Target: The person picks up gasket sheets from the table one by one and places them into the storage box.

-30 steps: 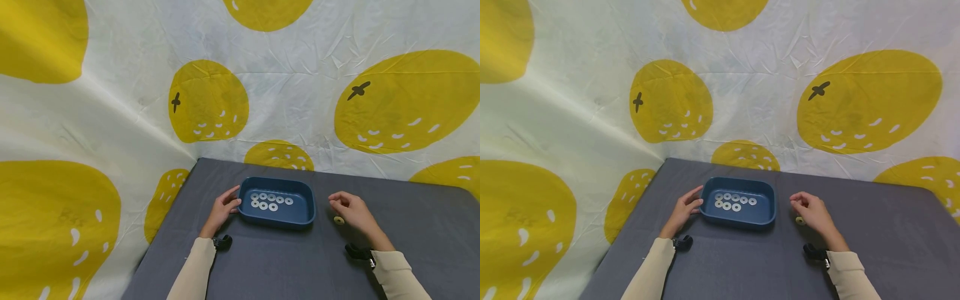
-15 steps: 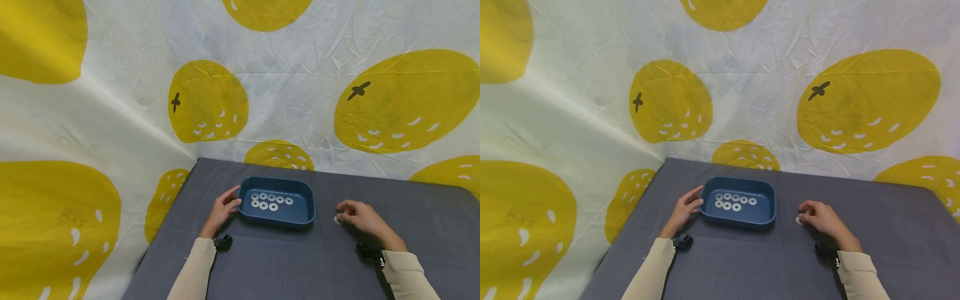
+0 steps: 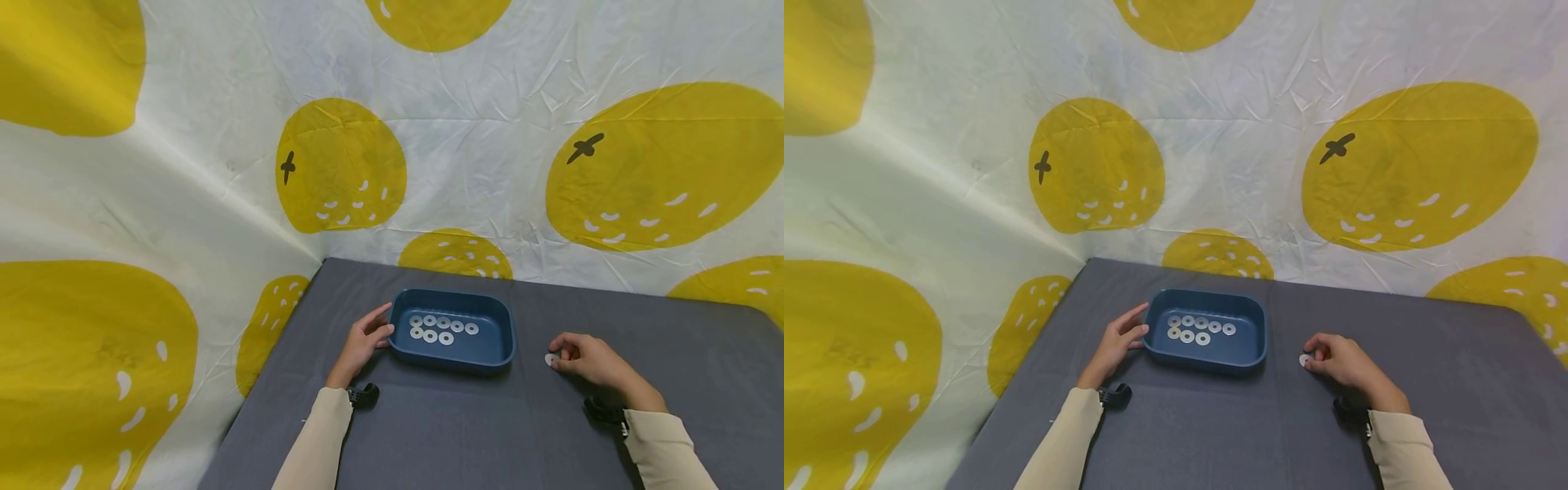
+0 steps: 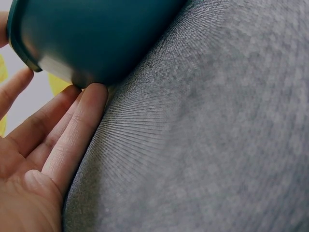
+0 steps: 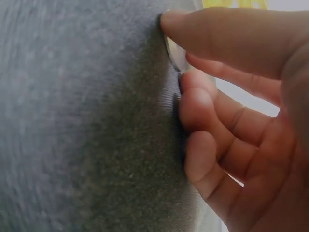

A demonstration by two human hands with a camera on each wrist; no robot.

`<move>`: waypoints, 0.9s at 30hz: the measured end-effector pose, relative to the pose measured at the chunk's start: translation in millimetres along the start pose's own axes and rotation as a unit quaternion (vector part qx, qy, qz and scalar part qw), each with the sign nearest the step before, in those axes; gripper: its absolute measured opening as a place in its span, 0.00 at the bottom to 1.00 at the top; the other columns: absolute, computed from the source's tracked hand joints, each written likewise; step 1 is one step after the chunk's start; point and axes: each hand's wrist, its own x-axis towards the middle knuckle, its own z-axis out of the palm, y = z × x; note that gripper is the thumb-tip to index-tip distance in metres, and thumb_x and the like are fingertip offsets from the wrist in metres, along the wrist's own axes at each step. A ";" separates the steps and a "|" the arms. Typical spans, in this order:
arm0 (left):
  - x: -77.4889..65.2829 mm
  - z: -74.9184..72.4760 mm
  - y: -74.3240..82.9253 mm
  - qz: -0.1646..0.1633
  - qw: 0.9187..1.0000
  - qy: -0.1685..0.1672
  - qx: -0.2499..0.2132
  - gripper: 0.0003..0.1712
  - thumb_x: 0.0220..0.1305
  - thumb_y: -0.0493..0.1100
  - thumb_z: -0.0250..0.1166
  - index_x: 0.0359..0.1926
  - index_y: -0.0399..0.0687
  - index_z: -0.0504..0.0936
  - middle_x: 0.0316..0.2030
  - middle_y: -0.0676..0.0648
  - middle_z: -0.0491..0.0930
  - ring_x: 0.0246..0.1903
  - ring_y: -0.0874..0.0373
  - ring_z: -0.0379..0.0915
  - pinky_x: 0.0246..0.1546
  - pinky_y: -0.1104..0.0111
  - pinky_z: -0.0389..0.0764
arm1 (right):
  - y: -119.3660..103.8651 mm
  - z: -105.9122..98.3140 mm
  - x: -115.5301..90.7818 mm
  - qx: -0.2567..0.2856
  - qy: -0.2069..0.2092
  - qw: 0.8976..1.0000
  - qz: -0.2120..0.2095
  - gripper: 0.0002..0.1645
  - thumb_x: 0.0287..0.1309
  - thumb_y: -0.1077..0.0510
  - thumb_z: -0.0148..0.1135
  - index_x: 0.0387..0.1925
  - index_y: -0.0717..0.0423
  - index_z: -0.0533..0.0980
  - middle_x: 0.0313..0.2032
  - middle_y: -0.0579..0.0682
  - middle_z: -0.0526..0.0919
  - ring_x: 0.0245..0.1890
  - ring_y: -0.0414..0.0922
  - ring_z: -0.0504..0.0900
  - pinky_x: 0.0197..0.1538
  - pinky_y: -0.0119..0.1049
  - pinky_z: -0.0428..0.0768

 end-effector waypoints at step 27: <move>-1.8 0.1 4.0 0.001 1.000 0.003 0.008 0.29 0.70 0.50 0.68 0.70 0.65 0.75 0.61 0.40 0.80 0.54 0.52 0.79 0.48 0.60 0.88 | -7.9 6.8 -0.8 -0.021 0.022 1.000 0.000 0.13 0.60 0.60 0.72 0.39 0.56 0.73 0.28 0.45 0.75 0.26 0.35 0.68 0.30 0.31 0.67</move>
